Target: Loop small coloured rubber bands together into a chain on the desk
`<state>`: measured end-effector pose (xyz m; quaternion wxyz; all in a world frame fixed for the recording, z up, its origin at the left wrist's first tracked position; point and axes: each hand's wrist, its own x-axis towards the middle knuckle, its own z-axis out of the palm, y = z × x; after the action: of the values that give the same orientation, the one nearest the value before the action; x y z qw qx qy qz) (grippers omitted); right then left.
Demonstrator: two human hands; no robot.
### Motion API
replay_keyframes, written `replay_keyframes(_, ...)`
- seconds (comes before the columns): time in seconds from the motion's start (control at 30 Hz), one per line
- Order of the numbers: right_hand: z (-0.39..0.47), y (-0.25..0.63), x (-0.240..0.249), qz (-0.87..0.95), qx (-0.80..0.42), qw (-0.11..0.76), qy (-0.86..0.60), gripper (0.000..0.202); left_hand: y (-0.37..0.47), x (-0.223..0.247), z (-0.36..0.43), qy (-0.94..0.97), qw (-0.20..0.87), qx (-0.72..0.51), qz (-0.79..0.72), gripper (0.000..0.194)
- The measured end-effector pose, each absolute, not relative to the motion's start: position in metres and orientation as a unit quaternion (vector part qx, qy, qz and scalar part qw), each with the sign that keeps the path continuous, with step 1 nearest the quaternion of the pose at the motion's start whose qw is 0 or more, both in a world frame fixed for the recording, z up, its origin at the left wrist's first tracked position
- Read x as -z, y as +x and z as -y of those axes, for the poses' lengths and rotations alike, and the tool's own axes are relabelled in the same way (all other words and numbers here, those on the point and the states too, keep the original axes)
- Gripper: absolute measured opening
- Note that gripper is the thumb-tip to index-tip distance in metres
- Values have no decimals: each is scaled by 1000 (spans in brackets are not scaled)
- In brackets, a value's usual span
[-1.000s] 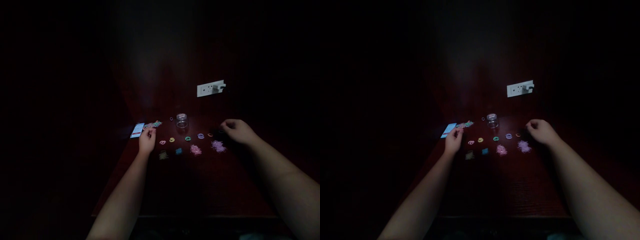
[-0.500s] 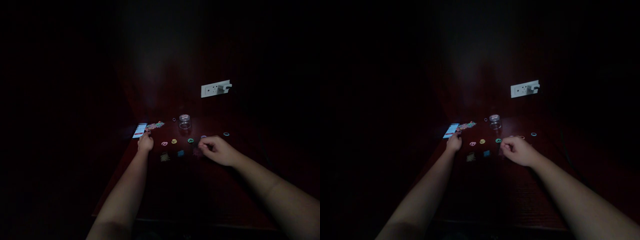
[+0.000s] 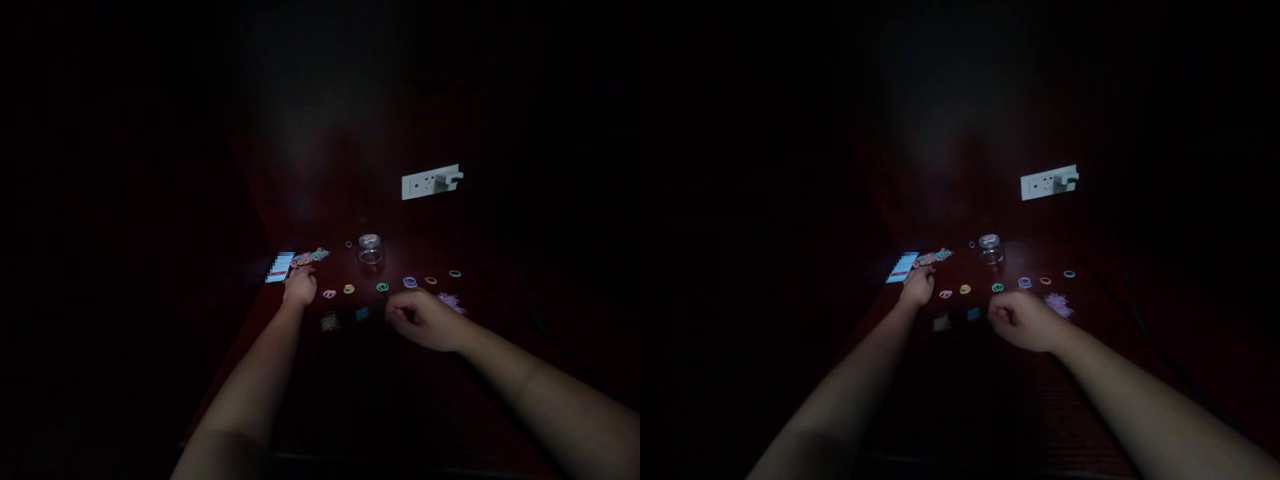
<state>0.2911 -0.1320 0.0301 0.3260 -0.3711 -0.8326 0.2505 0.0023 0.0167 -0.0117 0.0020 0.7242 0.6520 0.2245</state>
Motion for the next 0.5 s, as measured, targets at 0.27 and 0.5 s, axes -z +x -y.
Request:
replay_keyframes(0.27, 137, 283, -31, 860, -237, 274, -360, 13, 12, 8, -48, 769, -39, -222, -598, 34)
replay_keyframes(0.5, 139, 282, -31, 872, -210, 260, -358, 15, 14, 10, -72, 779, -58, -206, -590, 38)
